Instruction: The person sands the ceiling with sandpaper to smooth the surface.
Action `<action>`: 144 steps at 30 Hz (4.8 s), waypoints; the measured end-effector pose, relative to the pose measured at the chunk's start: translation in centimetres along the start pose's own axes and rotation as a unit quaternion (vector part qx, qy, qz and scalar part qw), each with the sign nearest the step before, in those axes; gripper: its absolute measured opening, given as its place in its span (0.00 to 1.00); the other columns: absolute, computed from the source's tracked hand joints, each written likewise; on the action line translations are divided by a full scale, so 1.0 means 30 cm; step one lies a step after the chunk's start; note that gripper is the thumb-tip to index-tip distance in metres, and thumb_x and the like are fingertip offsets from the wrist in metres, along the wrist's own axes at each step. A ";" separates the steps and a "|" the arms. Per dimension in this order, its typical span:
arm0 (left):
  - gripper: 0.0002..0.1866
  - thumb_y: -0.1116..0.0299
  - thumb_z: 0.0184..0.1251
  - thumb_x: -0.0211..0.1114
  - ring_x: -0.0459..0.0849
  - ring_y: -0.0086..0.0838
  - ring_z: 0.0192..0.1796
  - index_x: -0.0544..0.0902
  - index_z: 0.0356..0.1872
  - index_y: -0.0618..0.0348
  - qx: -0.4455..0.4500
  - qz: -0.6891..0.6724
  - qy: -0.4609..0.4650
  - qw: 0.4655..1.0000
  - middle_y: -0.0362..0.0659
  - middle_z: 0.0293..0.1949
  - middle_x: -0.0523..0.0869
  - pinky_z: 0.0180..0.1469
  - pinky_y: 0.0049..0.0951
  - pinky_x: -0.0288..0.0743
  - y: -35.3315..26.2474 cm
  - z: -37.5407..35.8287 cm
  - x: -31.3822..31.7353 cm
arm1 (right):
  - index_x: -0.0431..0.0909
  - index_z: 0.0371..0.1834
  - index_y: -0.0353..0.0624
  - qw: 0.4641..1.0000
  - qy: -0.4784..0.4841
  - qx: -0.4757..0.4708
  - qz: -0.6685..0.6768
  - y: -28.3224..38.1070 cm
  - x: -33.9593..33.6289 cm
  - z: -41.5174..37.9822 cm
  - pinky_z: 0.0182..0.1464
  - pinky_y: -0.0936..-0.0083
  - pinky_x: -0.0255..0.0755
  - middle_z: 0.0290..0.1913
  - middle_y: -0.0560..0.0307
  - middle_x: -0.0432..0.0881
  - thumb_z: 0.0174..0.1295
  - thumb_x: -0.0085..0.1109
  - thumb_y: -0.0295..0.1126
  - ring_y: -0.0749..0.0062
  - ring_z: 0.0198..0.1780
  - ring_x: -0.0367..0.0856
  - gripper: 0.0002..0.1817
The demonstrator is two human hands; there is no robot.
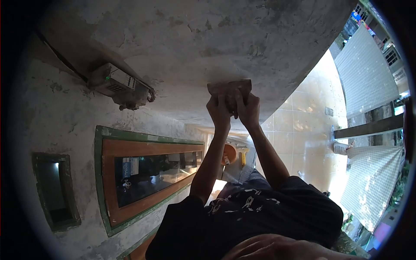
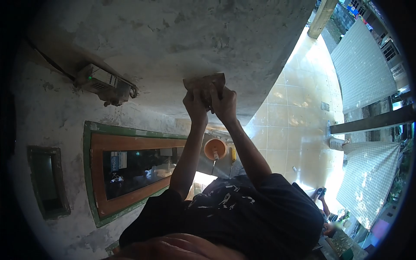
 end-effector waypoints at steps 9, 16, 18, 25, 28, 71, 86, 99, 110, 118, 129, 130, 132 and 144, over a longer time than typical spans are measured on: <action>0.13 0.66 0.68 0.54 0.72 0.17 0.18 0.78 0.30 0.68 0.018 -0.020 -0.022 0.999 0.40 0.20 0.77 0.17 0.20 0.64 -0.056 0.021 0.022 | 0.76 0.22 0.30 0.999 0.011 -0.009 0.031 0.022 0.019 0.024 0.13 0.77 0.66 0.10 0.54 0.75 0.64 0.56 0.33 0.77 0.11 0.75 0.17; 0.16 0.61 0.70 0.57 0.71 0.18 0.15 0.76 0.27 0.64 -0.049 -0.045 0.019 0.998 0.39 0.18 0.76 0.12 0.19 0.61 -0.035 -0.003 0.024 | 0.75 0.20 0.31 0.999 -0.005 0.016 0.044 0.027 0.010 -0.005 0.13 0.77 0.64 0.09 0.54 0.74 0.64 0.56 0.34 0.78 0.11 0.74 0.18; 0.16 0.60 0.70 0.57 0.71 0.18 0.15 0.76 0.28 0.64 -0.029 -0.037 0.008 0.999 0.38 0.17 0.75 0.12 0.19 0.61 -0.074 -0.012 0.031 | 0.75 0.20 0.31 0.998 -0.037 -0.042 -0.005 0.040 -0.002 0.001 0.13 0.77 0.65 0.09 0.53 0.73 0.64 0.56 0.33 0.77 0.11 0.74 0.17; 0.16 0.60 0.72 0.52 0.73 0.18 0.18 0.77 0.32 0.64 -0.024 -0.039 0.021 0.999 0.38 0.20 0.76 0.15 0.21 0.64 -0.074 0.010 0.041 | 0.75 0.21 0.30 0.999 -0.025 -0.035 0.010 0.053 -0.006 0.019 0.13 0.76 0.66 0.10 0.52 0.74 0.64 0.55 0.33 0.74 0.12 0.76 0.17; 0.16 0.61 0.71 0.53 0.73 0.18 0.18 0.77 0.30 0.64 0.001 -0.049 0.025 0.998 0.38 0.20 0.76 0.16 0.21 0.64 -0.075 0.035 0.032 | 0.76 0.21 0.30 0.999 0.000 -0.022 0.033 0.062 0.031 0.036 0.14 0.75 0.66 0.10 0.51 0.75 0.64 0.56 0.33 0.74 0.12 0.76 0.17; 0.18 0.56 0.71 0.56 0.71 0.17 0.15 0.77 0.28 0.61 -0.022 -0.028 0.027 0.999 0.35 0.19 0.76 0.13 0.20 0.61 -0.096 0.019 0.009 | 0.75 0.22 0.29 0.998 -0.014 -0.057 0.019 0.077 0.037 0.024 0.15 0.75 0.64 0.10 0.52 0.73 0.64 0.58 0.35 0.76 0.13 0.75 0.18; 0.24 0.51 0.77 0.39 0.77 0.21 0.29 0.74 0.44 0.62 0.105 0.048 0.041 0.992 0.38 0.30 0.77 0.28 0.24 0.70 -0.126 0.021 -0.105 | 0.77 0.24 0.30 0.961 0.045 -0.263 -0.080 0.333 0.112 -0.059 0.20 0.72 0.71 0.14 0.48 0.77 0.62 0.56 0.33 0.67 0.18 0.80 0.16; 0.20 0.53 0.74 0.48 0.70 0.14 0.15 0.76 0.44 0.64 0.011 -0.058 0.089 0.994 0.35 0.22 0.75 0.12 0.15 0.61 -0.076 -0.015 0.110 | 0.78 0.27 0.30 0.994 -0.021 -0.103 -0.036 0.132 -0.092 0.057 0.20 0.73 0.66 0.16 0.48 0.78 0.61 0.60 0.35 0.76 0.17 0.75 0.16; 0.22 0.53 0.74 0.49 0.77 0.17 0.30 0.76 0.48 0.66 -0.027 -0.097 0.062 0.993 0.38 0.32 0.80 0.30 0.18 0.73 0.028 0.000 0.080 | 0.78 0.24 0.31 0.988 -0.045 -0.124 -0.085 0.140 -0.085 0.038 0.17 0.69 0.65 0.13 0.42 0.74 0.59 0.61 0.33 0.63 0.14 0.78 0.14; 0.20 0.59 0.74 0.48 0.78 0.20 0.33 0.77 0.48 0.69 0.019 -0.133 0.032 0.990 0.41 0.33 0.81 0.36 0.21 0.75 -0.121 0.014 0.076 | 0.77 0.22 0.29 0.992 -0.034 -0.100 -0.061 0.215 -0.055 0.058 0.17 0.73 0.62 0.11 0.49 0.74 0.60 0.62 0.34 0.78 0.14 0.71 0.16; 0.16 0.64 0.73 0.48 0.82 0.24 0.38 0.75 0.48 0.68 0.029 -0.086 0.036 0.995 0.44 0.38 0.81 0.39 0.25 0.77 -0.154 0.033 0.063 | 0.76 0.21 0.29 0.994 -0.055 -0.094 -0.021 0.238 -0.056 0.057 0.17 0.70 0.61 0.13 0.44 0.74 0.59 0.60 0.32 0.73 0.13 0.73 0.15; 0.16 0.64 0.73 0.48 0.82 0.24 0.38 0.75 0.48 0.68 0.033 -0.070 0.045 0.996 0.44 0.38 0.81 0.39 0.25 0.77 -0.141 0.036 0.064 | 0.76 0.21 0.29 0.994 -0.058 -0.096 -0.018 0.237 -0.056 0.061 0.17 0.70 0.61 0.13 0.44 0.74 0.59 0.60 0.32 0.73 0.13 0.73 0.15; 0.16 0.63 0.73 0.47 0.82 0.24 0.38 0.75 0.48 0.67 0.039 -0.055 0.055 0.996 0.44 0.38 0.81 0.39 0.25 0.76 -0.159 0.043 0.075 | 0.76 0.21 0.30 0.992 -0.052 -0.113 -0.029 0.262 -0.056 0.075 0.17 0.69 0.62 0.13 0.45 0.74 0.59 0.60 0.33 0.72 0.13 0.73 0.16; 0.17 0.63 0.73 0.47 0.79 0.22 0.32 0.77 0.42 0.68 -0.022 -0.154 0.012 0.988 0.42 0.32 0.81 0.32 0.24 0.74 -0.258 0.043 0.080 | 0.77 0.23 0.29 0.987 -0.019 -0.146 -0.065 0.381 -0.023 0.117 0.18 0.72 0.63 0.13 0.48 0.75 0.61 0.60 0.35 0.77 0.15 0.73 0.17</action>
Point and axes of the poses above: each hand's wrist, its own z-axis towards the middle knuckle, its own x-axis out of the palm, y = z × x, the point moved 10 cm from there along z, towards the middle knuckle
